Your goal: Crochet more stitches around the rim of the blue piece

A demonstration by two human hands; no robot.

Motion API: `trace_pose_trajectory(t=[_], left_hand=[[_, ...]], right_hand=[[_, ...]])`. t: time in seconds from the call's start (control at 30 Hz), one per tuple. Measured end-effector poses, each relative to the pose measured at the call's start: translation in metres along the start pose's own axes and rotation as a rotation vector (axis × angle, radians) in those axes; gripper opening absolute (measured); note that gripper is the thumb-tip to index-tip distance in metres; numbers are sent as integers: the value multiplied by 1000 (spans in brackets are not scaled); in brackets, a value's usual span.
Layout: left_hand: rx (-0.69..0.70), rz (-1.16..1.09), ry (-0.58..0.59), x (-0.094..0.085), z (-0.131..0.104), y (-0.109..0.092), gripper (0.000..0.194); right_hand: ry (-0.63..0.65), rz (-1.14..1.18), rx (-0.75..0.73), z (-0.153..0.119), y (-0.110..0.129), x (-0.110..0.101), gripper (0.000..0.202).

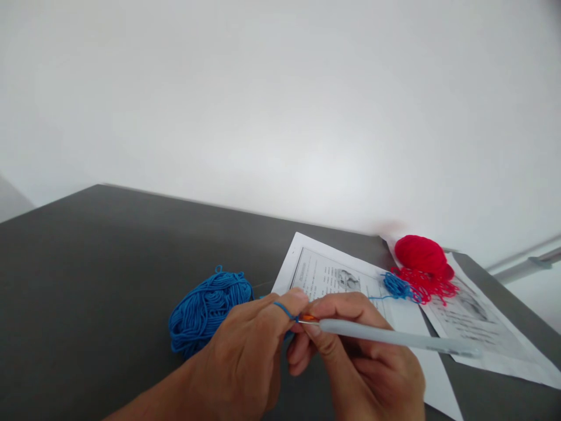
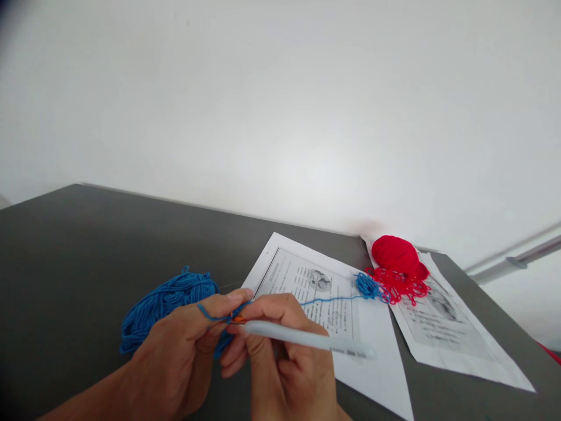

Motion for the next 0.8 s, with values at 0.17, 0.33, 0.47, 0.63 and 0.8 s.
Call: trace_pose_trajectory(t=[0.17,0.33,0.47,0.63,0.8], left_hand=[[-16,-35,22,1,6,-4,38],[55,89,-33,-1,14,-16,31],[-24,235,-31,0,16,-17,26],[-66,163,30,3,20,-16,21],[-149,157,39,5,20,-12,14]], right_hand=[[-30,25,-64,-4,0,1,13],[-37,-6,52,0,-3,-2,21],[46,-161,-33,16,5,-6,15],[141,-179,-9,30,10,-9,13],[121,3,128,33,-1,-11,15]])
Point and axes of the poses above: each hand's wrist, its own z-axis towards the middle knuckle, its own x-axis out of the palm, y = z × x, the point moved 5 cm from there along z, towards the middle knuckle, and after that the axes turned 1 degree about x, right-handed, at the moved point
